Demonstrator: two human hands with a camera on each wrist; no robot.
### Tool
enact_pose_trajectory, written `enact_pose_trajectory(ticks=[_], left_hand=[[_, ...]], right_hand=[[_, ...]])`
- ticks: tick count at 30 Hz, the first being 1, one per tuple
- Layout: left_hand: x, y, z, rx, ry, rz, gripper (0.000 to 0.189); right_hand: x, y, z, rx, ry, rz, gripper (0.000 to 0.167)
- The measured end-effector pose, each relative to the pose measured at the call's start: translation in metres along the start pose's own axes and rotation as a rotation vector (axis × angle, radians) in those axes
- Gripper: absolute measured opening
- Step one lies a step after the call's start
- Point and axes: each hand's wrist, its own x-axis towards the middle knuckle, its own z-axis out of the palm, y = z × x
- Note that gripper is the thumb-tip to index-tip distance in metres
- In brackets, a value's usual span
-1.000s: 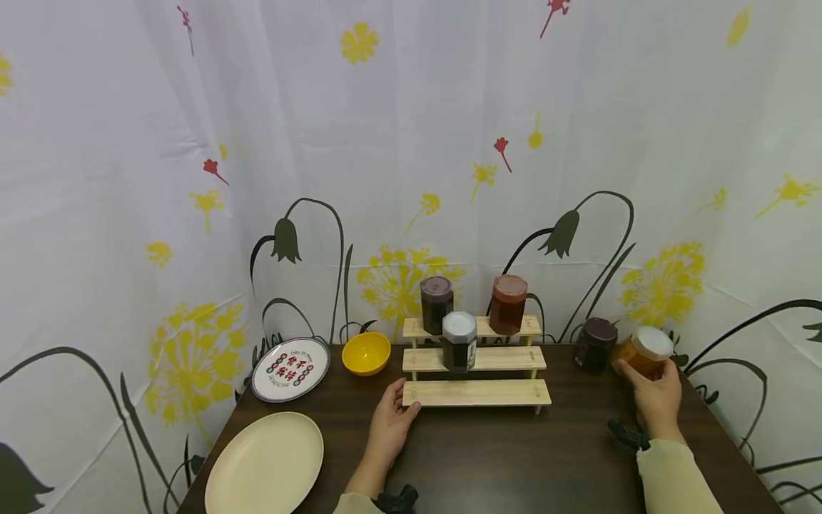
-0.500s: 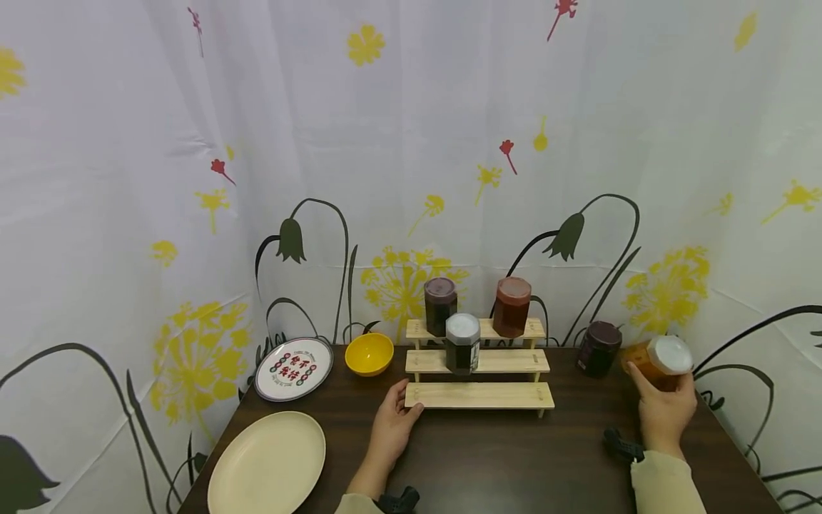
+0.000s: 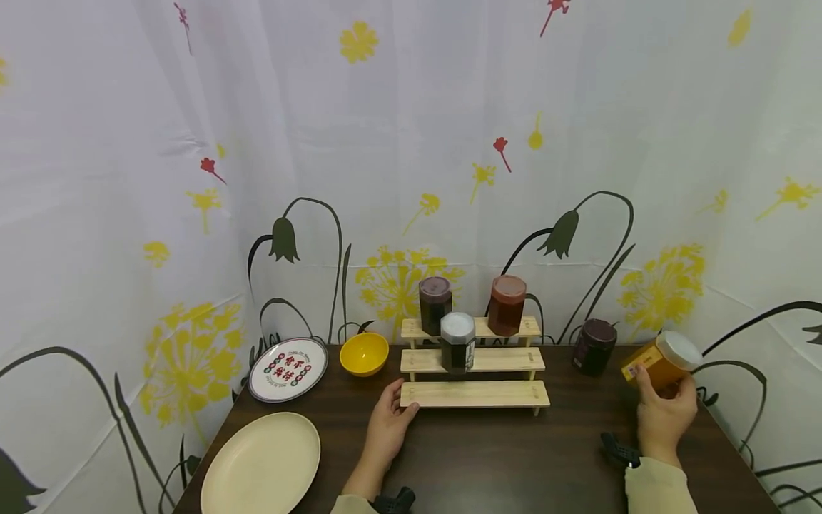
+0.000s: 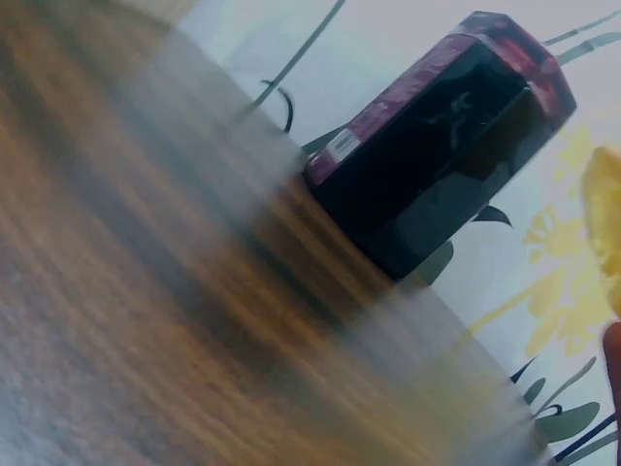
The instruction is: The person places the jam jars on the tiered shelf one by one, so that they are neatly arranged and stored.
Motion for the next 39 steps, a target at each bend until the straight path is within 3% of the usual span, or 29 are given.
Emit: enact_pose_trajectory(ticks=[4, 9, 20, 33, 39], left_hand=[[0.001, 0.002, 0.0, 0.001, -0.005, 0.008, 0.063], [0.001, 0.002, -0.001, 0.01, 0.0, 0.003, 0.064], [0.002, 0.003, -0.005, -0.022, -0.011, 0.04, 0.064], [0.0, 0.004, -0.003, -0.025, -0.008, 0.03, 0.065], [-0.001, 0.001, -0.001, -0.024, -0.01, 0.027, 0.065]], right_hand=[[-0.001, -0.006, 0.004, 0.082, 0.036, -0.016, 0.046], [-0.005, -0.01, 0.01, 0.181, 0.066, 0.038, 0.05], [-0.03, -0.02, 0.037, 0.238, -0.024, -0.025, 0.056], [-0.08, -0.038, 0.071, 0.282, -0.298, -0.058, 0.058], [-0.099, -0.045, 0.08, 0.235, -0.434, -0.08, 0.064]])
